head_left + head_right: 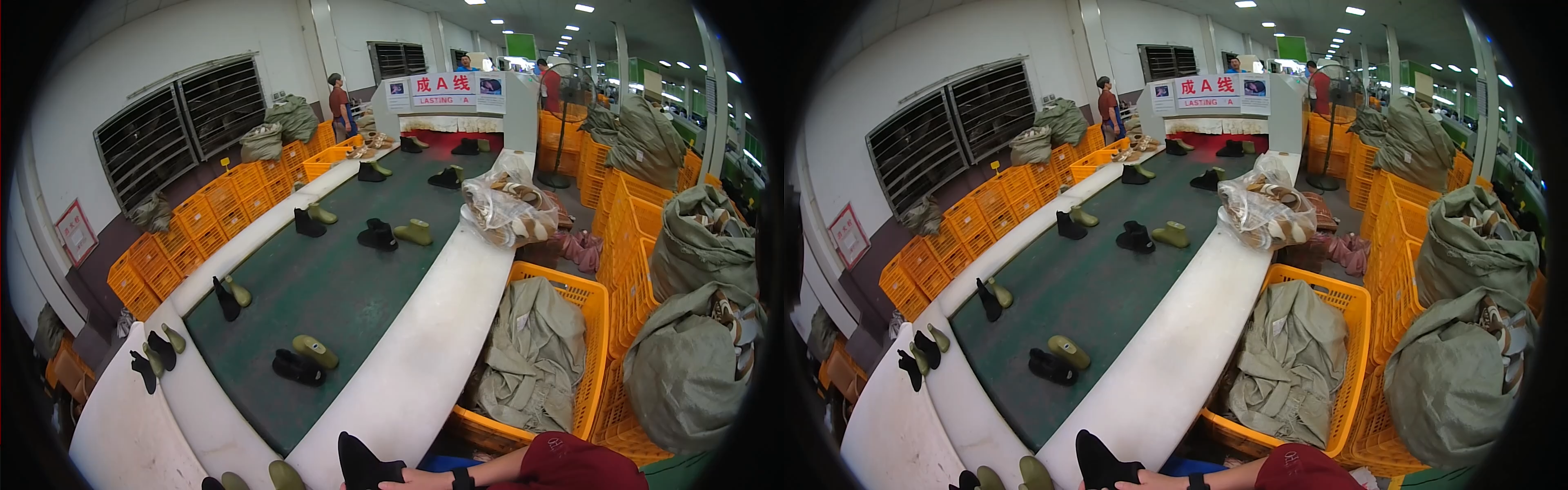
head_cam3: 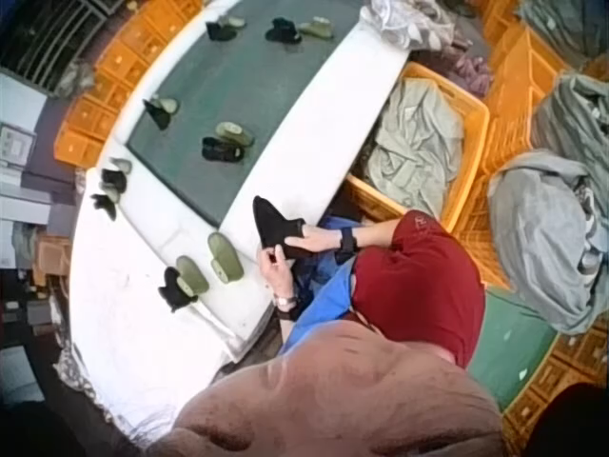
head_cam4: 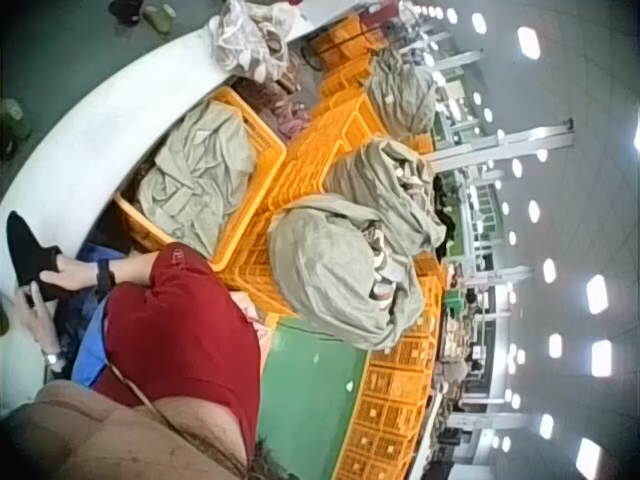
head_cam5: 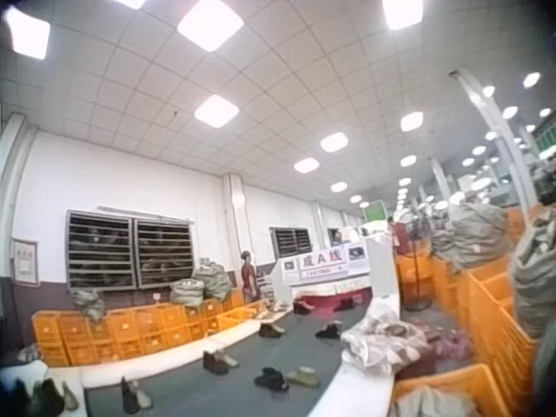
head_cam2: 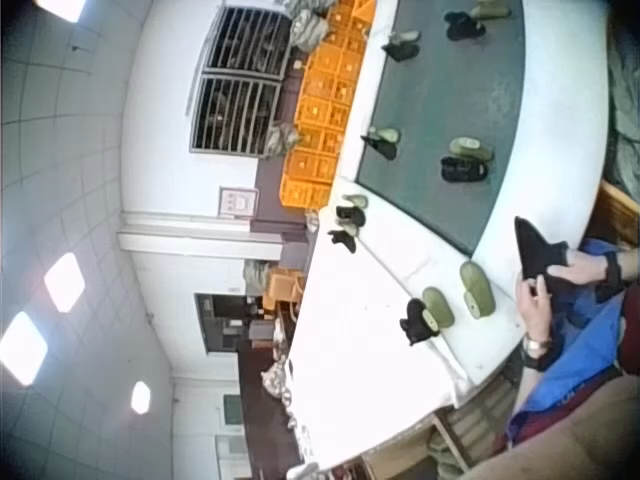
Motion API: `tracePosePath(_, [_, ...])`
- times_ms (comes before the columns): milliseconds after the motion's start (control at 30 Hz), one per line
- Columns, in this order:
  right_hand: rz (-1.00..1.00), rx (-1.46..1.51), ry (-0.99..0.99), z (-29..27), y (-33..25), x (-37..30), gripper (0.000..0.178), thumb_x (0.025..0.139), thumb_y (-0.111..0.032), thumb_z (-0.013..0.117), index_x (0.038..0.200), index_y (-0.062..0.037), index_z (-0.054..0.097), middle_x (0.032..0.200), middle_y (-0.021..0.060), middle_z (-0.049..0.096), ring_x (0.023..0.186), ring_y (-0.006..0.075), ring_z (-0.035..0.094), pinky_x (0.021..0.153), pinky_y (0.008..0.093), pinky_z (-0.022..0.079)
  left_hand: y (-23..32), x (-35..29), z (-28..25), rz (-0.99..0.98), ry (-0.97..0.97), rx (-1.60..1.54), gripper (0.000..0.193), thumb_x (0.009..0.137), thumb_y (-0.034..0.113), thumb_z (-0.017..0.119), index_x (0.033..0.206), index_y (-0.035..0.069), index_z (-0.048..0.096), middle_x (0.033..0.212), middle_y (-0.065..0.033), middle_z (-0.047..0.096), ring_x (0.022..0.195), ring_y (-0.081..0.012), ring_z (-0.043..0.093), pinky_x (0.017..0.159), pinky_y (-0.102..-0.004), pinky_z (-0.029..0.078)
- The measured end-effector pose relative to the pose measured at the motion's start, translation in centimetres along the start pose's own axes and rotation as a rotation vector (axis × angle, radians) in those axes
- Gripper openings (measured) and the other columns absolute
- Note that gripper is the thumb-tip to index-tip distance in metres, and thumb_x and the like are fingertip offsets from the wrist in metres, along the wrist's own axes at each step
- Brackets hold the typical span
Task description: Assembling shoe components on a conveyor belt by placing shoes on lasts.
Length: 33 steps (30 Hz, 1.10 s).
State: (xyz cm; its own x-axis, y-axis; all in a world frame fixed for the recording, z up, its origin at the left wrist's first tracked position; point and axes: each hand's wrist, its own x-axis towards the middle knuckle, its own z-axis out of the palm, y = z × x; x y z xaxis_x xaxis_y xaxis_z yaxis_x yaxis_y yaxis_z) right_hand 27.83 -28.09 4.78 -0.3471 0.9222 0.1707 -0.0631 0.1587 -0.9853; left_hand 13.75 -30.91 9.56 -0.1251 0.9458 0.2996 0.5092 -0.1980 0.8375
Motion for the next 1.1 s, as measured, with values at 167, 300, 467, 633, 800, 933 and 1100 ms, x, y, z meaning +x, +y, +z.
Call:
tracePosePath(167, [0.016, -0.018, -0.038, -0.2, 0.4, 0.0, 0.024, 0.089, -0.017, 0.047, 0.105, -0.0009, 0.054, 0.092, 0.0096, 0.059, 0.083, 0.0189, 0.053, 0.074, 0.0311, 0.045, -0.6, -0.2, 0.1, 0.051, -0.001, 0.041, 0.019, 0.078, 0.012, 0.063, 0.081, 0.001, 0.047, 0.074, -0.0118, 0.046, 0.066, -0.0253, 0.044, 0.061, -0.0327, 0.039])
tracePosePath(300, [0.091, 0.072, -0.074, -0.4, -1.2, 0.0, 0.025, 0.089, -0.017, 0.047, 0.107, -0.0010, 0.053, 0.094, 0.0096, 0.059, 0.085, 0.0188, 0.053, 0.076, 0.0310, 0.044, -1.6, -0.2, 0.0, 0.023, -0.017, 0.007, 0.022, 0.077, 0.013, 0.064, 0.084, 0.000, 0.047, 0.077, -0.0123, 0.047, 0.067, -0.0245, 0.045, 0.062, -0.0329, 0.040])
tracePosePath(467, [0.002, 0.031, -0.108, -0.6, -2.1, 0.3, 0.026, 0.089, -0.016, 0.048, 0.109, -0.0001, 0.053, 0.098, 0.0106, 0.059, 0.089, 0.0190, 0.053, 0.080, 0.0308, 0.044, 0.0, -0.1, -0.4, -0.051, -0.098, -0.062, 0.035, 0.071, 0.015, 0.071, 0.092, 0.001, 0.046, 0.086, -0.0143, 0.048, 0.074, -0.0257, 0.047, 0.069, -0.0332, 0.041])
tracePosePath(633, [0.033, 0.178, -0.144, -1.0, -1.9, 0.4, 0.030, 0.089, -0.016, 0.048, 0.114, 0.0016, 0.050, 0.107, 0.0117, 0.057, 0.098, 0.0206, 0.051, 0.086, 0.0312, 0.041, 1.1, 0.0, -0.6, -0.101, -0.129, -0.065, 0.044, 0.067, 0.015, 0.073, 0.096, 0.000, 0.044, 0.092, -0.0169, 0.046, 0.087, -0.0306, 0.046, 0.080, -0.0365, 0.038])
tracePosePath(800, [0.051, 0.191, -0.155, -1.1, -2.2, 0.5, 0.031, 0.089, -0.016, 0.047, 0.115, 0.0015, 0.049, 0.110, 0.0120, 0.056, 0.101, 0.0206, 0.050, 0.088, 0.0312, 0.040, 0.7, -0.3, -0.2, -0.037, -0.103, -0.026, 0.044, 0.067, 0.014, 0.072, 0.097, 0.000, 0.042, 0.100, -0.0194, 0.045, 0.091, -0.0330, 0.045, 0.083, -0.0374, 0.037])
tracePosePath(933, [0.057, 0.219, -0.217, -1.1, -2.8, 0.3, 0.033, 0.088, -0.015, 0.050, 0.117, 0.0004, 0.048, 0.110, 0.0130, 0.055, 0.101, 0.0214, 0.050, 0.088, 0.0319, 0.040, 0.0, -0.6, -0.1, 0.008, -0.074, 0.065, 0.045, 0.065, 0.012, 0.071, 0.098, 0.000, 0.042, 0.106, -0.0220, 0.044, 0.096, -0.0350, 0.044, 0.087, -0.0391, 0.036])
tracePosePath(1100, [0.016, 0.155, -0.255, -0.6, -2.8, 0.3, 0.035, 0.087, -0.016, 0.052, 0.118, -0.0003, 0.047, 0.111, 0.0139, 0.054, 0.102, 0.0225, 0.050, 0.088, 0.0322, 0.040, -1.2, -0.9, -0.2, -0.026, -0.019, 0.032, 0.041, 0.065, 0.007, 0.065, 0.098, 0.000, 0.042, 0.102, -0.0210, 0.046, 0.094, -0.0344, 0.045, 0.086, -0.0396, 0.036])
